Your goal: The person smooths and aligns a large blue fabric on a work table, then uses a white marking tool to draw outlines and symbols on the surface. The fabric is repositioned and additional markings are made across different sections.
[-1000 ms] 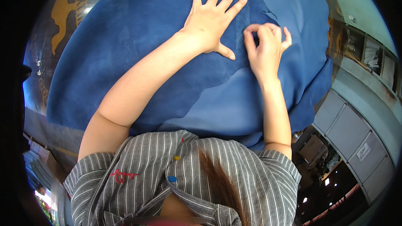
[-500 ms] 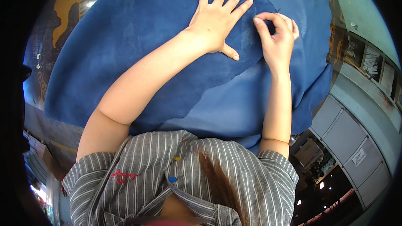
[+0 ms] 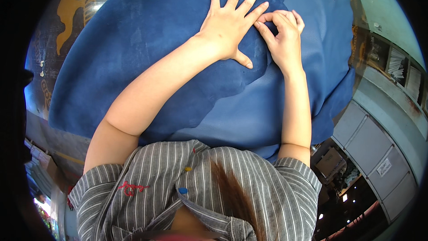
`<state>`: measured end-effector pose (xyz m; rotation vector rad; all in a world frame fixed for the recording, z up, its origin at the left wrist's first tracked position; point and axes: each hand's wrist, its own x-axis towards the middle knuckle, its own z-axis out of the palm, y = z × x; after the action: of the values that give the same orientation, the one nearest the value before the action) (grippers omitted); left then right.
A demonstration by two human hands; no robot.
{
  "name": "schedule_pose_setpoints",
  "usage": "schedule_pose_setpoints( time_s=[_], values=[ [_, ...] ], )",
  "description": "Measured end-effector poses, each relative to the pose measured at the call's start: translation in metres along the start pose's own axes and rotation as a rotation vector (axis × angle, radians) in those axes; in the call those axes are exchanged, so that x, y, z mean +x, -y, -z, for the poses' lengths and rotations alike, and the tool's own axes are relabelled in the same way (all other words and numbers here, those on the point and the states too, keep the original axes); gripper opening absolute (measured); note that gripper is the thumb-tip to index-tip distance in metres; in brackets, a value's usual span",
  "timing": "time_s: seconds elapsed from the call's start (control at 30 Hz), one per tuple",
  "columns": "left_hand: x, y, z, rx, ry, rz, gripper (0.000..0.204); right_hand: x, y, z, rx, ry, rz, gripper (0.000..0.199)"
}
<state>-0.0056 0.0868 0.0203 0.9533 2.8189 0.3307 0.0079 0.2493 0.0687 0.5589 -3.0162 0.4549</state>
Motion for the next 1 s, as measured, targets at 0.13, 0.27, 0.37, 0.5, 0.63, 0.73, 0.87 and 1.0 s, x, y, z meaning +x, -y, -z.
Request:
schedule_pose_setpoints(
  time_s=[0.13, 0.27, 0.37, 0.5, 0.63, 0.73, 0.87, 1.0],
  values=[
    [-0.001, 0.001, 0.0, -0.008, 0.007, -0.013, 0.137, -0.03, 0.02, 0.007, -0.107, 0.11, -0.028, 0.009],
    [-0.002, -0.002, 0.002, 0.002, 0.022, -0.013, 0.138, -0.046, 0.018, 0.023, -0.103, 0.309, 0.034, 0.009],
    [-0.001, 0.001, 0.003, -0.01, 0.006, -0.006, 0.138, -0.014, -0.01, 0.012, -0.111, 0.066, 0.058, 0.007],
    [0.0, 0.005, 0.002, -0.026, -0.01, -0.01, 0.138, -0.001, -0.019, -0.001, -0.058, 0.012, -0.058, 0.009],
    [0.0, 0.002, 0.0, -0.015, 0.021, -0.024, 0.137, -0.048, 0.005, 0.018, -0.065, 0.217, -0.084, 0.008],
    [0.0, 0.002, 0.001, -0.014, 0.016, -0.016, 0.137, -0.072, 0.005, 0.029, -0.136, 0.37, -0.029, 0.01],
    [0.005, 0.006, 0.004, -0.084, -0.01, 0.015, 0.136, -0.077, -0.02, 0.025, 0.058, -0.142, -0.236, 0.009],
    [0.013, 0.012, 0.005, -0.109, -0.059, 0.042, 0.136, -0.12, 0.001, 0.014, 0.414, -0.697, -0.82, 0.05]
  ],
)
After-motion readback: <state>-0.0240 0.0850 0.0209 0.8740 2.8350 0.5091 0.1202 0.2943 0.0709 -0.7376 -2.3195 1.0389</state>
